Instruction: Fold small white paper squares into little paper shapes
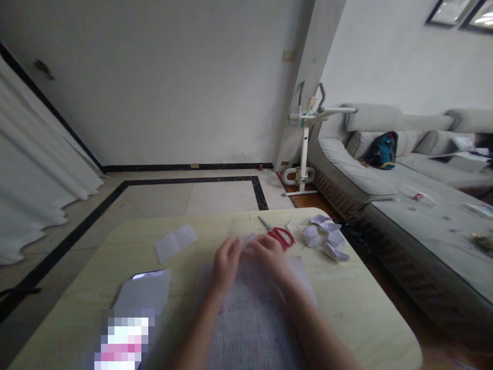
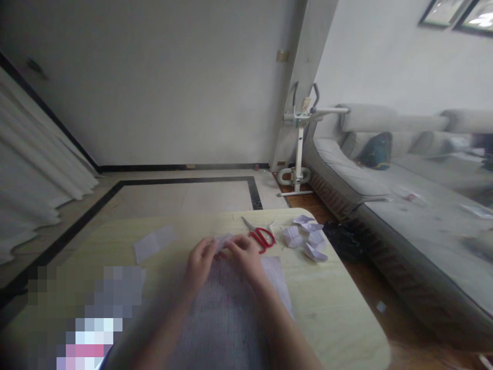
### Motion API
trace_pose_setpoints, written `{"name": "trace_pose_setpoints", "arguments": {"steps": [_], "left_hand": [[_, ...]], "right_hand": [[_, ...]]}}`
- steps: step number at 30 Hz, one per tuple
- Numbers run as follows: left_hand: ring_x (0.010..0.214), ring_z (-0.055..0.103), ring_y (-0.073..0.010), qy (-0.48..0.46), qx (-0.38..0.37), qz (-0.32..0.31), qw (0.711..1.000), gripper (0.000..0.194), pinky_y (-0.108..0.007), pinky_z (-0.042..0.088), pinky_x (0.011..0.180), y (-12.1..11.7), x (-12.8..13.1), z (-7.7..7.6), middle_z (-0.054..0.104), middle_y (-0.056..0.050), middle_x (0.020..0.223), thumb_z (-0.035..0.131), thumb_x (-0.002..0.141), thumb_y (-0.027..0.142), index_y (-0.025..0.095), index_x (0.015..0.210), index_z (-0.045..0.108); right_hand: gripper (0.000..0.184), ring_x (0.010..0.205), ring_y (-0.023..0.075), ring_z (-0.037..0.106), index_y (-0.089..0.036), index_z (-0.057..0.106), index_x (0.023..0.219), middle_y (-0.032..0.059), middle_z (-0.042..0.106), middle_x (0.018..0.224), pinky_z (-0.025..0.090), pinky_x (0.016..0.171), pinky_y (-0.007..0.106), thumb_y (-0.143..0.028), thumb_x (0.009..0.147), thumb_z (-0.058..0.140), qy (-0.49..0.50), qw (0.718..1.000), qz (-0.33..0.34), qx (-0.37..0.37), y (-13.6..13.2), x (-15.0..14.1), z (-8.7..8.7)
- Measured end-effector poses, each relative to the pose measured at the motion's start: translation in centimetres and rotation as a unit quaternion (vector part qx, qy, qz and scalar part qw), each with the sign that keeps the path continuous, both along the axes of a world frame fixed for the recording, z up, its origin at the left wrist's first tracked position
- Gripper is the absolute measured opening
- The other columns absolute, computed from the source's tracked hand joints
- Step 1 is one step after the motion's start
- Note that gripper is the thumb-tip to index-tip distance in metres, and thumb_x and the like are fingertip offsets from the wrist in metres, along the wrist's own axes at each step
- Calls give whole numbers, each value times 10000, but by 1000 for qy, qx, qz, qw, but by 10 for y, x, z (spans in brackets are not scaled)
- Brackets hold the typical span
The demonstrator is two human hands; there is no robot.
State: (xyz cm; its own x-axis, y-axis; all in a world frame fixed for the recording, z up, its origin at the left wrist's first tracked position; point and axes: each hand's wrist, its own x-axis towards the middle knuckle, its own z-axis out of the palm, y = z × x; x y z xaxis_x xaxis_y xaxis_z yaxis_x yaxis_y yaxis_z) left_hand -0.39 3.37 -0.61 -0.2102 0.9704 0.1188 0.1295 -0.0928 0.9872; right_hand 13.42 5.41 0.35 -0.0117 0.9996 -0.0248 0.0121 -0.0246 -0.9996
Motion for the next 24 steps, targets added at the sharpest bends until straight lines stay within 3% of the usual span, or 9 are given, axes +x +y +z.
{"name": "trace_pose_setpoints", "arguments": {"steps": [3,11,15,20,24], "left_hand": [[764,655,-201,21,23,-31,999,320,-259,506,675,-3,2,4,704,-58,798,522,858,421,143,840,680],[1148,579,-239,3,39,-73,997,382,-347,434,996,-3,4,3,668,-90,1179,485,898,394,155,1130,673],[1129,593,-245,20,43,-59,997,400,-365,446,989,-3,3,1,654,-102,1201,481,900,401,155,1164,654],[1094,614,-231,52,69,-55,995,371,-343,462,964,-3,3,0,669,-98,1174,472,910,373,165,1158,654],[1112,604,-227,102,100,-37,989,352,-336,460,964,-1,2,-4,666,-101,1180,474,913,330,163,1173,643]], "right_hand": [[192,630,155,581,-147,652,681,20,639,658,432,590,247,-333,689,699,7,1000,-1,4,0,0,-2],[190,688,193,633,-143,722,731,63,705,728,471,641,283,-326,724,671,-14,1000,6,16,0,0,-2],[188,692,190,624,-150,746,752,54,710,726,455,635,276,-318,730,665,-19,999,19,17,0,2,2],[211,561,145,547,-145,749,731,25,654,611,389,533,249,-341,727,670,-3,1000,11,-22,0,5,2],[198,637,159,571,-170,763,796,34,691,710,410,590,258,-335,722,684,5,999,48,-14,-1,5,2]]}}
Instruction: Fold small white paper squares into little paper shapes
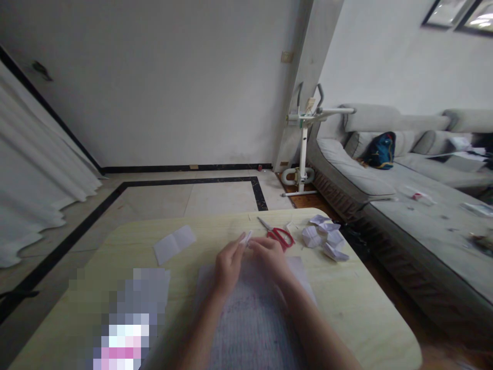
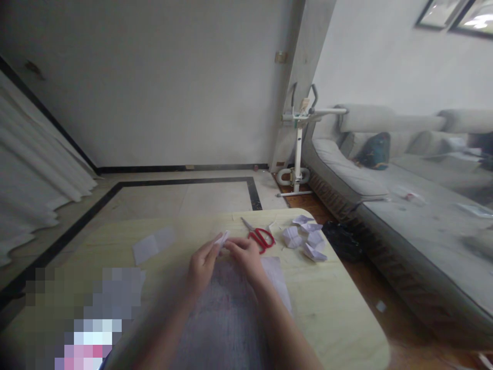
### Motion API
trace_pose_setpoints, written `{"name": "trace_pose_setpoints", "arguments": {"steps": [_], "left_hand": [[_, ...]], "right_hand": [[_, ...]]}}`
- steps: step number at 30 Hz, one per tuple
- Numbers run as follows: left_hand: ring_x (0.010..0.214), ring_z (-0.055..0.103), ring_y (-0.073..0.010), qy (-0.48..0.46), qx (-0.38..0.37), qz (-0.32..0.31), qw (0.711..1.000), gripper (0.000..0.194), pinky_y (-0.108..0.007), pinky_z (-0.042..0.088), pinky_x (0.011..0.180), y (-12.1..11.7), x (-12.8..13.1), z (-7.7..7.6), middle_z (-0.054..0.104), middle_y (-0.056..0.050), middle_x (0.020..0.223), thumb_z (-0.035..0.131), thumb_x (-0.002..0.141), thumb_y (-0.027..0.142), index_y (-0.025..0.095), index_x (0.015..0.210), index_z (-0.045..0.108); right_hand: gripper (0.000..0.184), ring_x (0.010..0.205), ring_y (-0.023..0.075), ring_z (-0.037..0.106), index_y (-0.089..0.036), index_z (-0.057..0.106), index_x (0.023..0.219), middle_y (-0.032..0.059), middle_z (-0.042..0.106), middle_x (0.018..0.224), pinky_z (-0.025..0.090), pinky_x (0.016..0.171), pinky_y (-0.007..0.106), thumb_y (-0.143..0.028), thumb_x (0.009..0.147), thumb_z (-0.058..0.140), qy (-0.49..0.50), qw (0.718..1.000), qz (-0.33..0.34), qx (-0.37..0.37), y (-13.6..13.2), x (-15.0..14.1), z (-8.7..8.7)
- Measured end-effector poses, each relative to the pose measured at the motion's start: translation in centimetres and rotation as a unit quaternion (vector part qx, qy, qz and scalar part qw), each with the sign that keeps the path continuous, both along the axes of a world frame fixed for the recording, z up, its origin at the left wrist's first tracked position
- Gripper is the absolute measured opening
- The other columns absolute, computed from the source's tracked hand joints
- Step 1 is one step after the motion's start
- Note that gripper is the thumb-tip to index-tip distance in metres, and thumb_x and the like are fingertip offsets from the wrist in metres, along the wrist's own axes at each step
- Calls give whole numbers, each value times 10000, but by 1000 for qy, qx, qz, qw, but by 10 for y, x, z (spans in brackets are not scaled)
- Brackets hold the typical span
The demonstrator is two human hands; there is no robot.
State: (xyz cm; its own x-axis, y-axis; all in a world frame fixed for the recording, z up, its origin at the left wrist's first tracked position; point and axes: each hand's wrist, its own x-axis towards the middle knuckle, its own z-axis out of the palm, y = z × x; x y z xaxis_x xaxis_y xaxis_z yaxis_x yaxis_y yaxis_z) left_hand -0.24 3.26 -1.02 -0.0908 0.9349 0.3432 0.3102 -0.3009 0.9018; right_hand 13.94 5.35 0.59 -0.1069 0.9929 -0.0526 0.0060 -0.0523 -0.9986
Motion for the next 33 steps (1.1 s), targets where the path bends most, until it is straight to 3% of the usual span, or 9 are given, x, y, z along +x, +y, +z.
{"name": "trace_pose_setpoints", "arguments": {"steps": [6,11,14,21,25,29,33], "left_hand": [[953,663,-205,49,33,33,998,369,-319,508,867,2,-5,-5,699,-114,1087,454,923,301,156,1231,597],[975,645,-202,28,37,24,999,367,-324,490,883,2,-4,-5,685,-113,1097,442,927,321,154,1205,613],[1013,629,-204,-10,7,-4,1000,365,-322,474,904,1,0,-1,684,-103,1103,453,922,346,164,1183,630],[1104,583,-223,-126,-79,-97,984,385,-320,422,964,-4,0,15,667,-93,1157,512,883,401,157,1141,660],[985,628,-237,-211,-143,-108,961,440,-325,465,871,-5,-2,21,709,-110,1029,482,874,462,123,1041,706],[796,625,-204,-197,-188,-99,957,331,-269,470,698,-5,-7,23,709,-73,839,597,801,425,127,851,732],[727,591,-171,-201,-217,-136,945,275,-246,443,660,-5,-10,25,669,-42,760,617,792,381,127,835,714]], "right_hand": [[192,560,122,508,-163,759,826,16,643,637,363,530,236,-298,729,663,2,999,25,-27,-2,-2,1],[174,523,103,473,-151,725,781,-4,586,595,326,493,223,-300,699,690,53,997,33,-44,-2,-3,1],[155,524,101,471,-153,668,712,-14,568,594,337,510,223,-301,683,703,100,993,28,-52,-2,-3,-3],[213,553,107,473,-154,649,747,4,588,659,332,523,221,-356,707,703,136,987,69,-45,-2,-1,-5],[257,509,91,414,-152,625,765,-18,526,606,294,496,216,-403,747,677,138,984,98,-64,-5,2,0],[265,497,81,367,-155,599,762,-37,467,590,260,488,214,-411,764,668,132,980,135,-69,-7,5,3],[246,494,75,341,-149,589,751,-44,428,584,233,482,212,-384,788,650,121,976,165,-69,-7,8,3]]}}
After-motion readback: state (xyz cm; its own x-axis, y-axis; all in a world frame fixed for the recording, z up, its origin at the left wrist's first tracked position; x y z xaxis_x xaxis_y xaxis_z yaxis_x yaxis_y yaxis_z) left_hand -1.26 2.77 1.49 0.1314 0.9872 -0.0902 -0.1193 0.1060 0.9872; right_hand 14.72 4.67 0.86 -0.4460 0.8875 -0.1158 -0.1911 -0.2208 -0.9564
